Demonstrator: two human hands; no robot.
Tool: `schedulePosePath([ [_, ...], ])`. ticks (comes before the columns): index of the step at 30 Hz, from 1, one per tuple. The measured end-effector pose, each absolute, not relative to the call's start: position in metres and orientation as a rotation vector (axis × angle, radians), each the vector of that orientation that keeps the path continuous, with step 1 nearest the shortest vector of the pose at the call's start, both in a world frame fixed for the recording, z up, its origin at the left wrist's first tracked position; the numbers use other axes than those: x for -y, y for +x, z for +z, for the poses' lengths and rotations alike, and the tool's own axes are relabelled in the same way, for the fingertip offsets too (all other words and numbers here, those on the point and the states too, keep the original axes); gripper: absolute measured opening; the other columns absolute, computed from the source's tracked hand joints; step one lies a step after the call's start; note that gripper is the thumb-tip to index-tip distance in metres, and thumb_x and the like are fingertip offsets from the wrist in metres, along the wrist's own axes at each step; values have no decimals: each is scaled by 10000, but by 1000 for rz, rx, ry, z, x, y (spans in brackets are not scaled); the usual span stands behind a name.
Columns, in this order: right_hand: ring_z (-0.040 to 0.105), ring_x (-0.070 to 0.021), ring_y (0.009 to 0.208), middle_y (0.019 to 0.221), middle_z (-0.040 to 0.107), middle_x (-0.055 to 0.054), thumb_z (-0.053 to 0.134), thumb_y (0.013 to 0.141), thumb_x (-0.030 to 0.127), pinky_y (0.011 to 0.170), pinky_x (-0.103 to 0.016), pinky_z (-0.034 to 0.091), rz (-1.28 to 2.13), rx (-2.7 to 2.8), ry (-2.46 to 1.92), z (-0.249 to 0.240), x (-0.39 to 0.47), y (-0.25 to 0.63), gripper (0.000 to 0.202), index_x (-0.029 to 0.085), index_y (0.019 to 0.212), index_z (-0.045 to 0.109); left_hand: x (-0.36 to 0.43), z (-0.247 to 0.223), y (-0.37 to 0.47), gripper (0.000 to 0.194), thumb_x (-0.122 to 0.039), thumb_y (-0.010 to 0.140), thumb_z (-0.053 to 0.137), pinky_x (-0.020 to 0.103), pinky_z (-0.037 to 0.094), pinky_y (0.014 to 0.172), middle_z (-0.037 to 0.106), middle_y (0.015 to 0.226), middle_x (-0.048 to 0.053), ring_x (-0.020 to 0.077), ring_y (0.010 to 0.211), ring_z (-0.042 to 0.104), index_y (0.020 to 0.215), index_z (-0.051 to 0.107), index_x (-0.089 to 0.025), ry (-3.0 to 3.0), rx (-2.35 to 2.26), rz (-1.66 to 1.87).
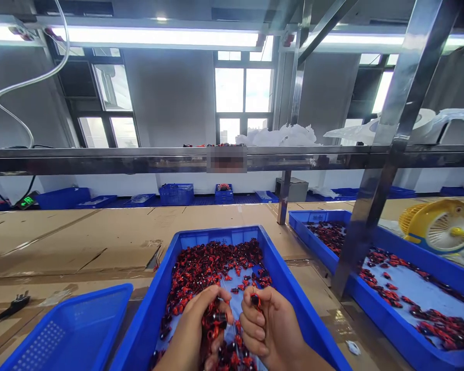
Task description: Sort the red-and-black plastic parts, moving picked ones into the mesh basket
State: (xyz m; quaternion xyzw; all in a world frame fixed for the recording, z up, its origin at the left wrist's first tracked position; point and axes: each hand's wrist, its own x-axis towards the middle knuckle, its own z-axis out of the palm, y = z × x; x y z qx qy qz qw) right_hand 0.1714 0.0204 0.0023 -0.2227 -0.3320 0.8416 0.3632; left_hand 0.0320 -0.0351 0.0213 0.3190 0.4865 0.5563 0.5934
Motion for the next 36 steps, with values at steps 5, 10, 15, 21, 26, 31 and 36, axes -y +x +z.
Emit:
schedulePosePath([
  [5,155,-74,381,453,230,100,531,675,437,313,-200,121,2230,824,-498,10,-22,177,237,225,660,427,39,29,36,471,-670,860,449,136,236,268,614,781,-17,33,346,343,815,523,-208,763,-1092,1243],
  [10,279,-82,407,625,435,54,441,770,475,284,-178,129,2165,1015,-580,8,-18,178,273,222,845,509,39,24,37,599,-806,760,459,141,208,274,625,722,0,49,336,348,855,552,-223,878,-1089,1113],
  [15,311,-70,438,588,471,77,645,790,343,431,-209,274,1683,1523,-650,9,-5,176,182,212,915,656,38,13,28,608,-791,765,473,200,286,308,613,621,9,117,362,454,847,630,-209,1017,-1243,996],
  [21,455,-131,564,582,541,49,708,781,216,627,-278,346,1166,1849,-676,16,-2,183,191,271,955,764,46,17,28,664,-780,816,389,220,326,357,587,537,15,159,412,492,1044,642,-210,1022,-1396,940],
  [26,555,-140,493,568,553,45,614,885,355,563,-273,428,1220,1788,-643,10,-6,185,243,253,1084,708,43,20,37,760,-824,818,211,142,235,321,537,500,9,75,338,367,888,636,-198,824,-1218,966],
  [31,456,-103,500,576,514,55,647,838,431,522,-231,401,1391,1625,-672,9,-10,182,290,220,1036,658,35,20,31,700,-854,771,314,164,191,253,621,689,14,60,298,352,863,580,-214,625,-1029,1087],
  [36,189,-100,414,600,301,79,266,911,496,294,-201,169,1737,1520,-767,12,-19,183,308,249,813,421,33,22,23,587,-738,866,329,148,138,296,593,692,3,28,334,318,783,549,-201,529,-958,1145],
])
